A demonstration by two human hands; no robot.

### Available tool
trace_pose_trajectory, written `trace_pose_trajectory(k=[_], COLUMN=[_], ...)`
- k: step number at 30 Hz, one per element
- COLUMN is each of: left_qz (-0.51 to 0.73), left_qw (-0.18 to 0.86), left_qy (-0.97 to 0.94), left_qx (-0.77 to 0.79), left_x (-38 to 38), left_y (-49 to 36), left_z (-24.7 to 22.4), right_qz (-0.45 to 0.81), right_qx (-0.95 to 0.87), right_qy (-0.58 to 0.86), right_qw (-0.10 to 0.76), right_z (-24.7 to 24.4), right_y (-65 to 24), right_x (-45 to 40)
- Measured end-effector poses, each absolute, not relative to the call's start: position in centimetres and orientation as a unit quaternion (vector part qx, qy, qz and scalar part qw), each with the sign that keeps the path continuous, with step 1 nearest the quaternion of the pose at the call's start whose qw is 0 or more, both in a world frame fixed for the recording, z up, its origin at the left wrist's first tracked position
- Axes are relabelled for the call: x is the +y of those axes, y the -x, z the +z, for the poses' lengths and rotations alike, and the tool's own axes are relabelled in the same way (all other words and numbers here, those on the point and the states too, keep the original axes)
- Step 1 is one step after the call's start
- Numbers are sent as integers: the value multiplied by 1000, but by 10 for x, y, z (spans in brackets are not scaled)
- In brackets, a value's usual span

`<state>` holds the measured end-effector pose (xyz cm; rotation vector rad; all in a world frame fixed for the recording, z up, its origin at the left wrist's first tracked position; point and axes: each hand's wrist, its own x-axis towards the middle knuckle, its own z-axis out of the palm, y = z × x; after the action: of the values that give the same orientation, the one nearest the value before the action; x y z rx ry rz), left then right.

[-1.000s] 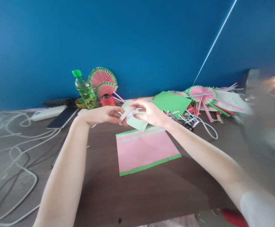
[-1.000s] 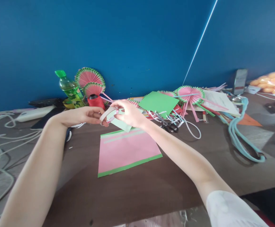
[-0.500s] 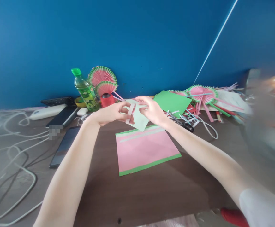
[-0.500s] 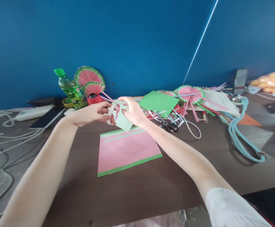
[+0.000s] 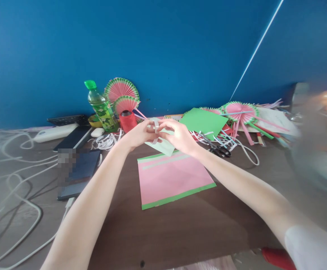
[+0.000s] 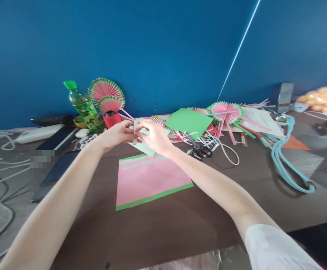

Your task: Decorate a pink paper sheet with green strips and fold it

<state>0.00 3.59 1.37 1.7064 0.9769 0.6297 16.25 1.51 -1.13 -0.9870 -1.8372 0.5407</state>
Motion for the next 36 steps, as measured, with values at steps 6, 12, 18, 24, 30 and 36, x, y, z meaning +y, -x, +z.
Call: trace_pose_trajectory(k=[6,12,18,24,30,36], left_qz=[247,267,251,254,247,236], left_qw=[476,449,446,472,468,418], left_qy=[-736,-756,-761,-752,-761,-779], left_qx=[412,396,398,383,374,403], left_x=[34,35,40,43,42,36], left_y=[-1,0,1,3,3,-1], left_z=[16,16,10,5,8,12], right_qz=[242,234,241,255,319,337], right_qx=[-742,-737,-730,-727,-706,-677], right_qy=[409,403,420,416,392,382], right_qw=[474,489,482,483,496,531], right_z=[-13,-14,-14,-13,-13,-17], right_y=[-164,-164,-165,-166,-167,-168], right_x=[18,17,20,19,19,22])
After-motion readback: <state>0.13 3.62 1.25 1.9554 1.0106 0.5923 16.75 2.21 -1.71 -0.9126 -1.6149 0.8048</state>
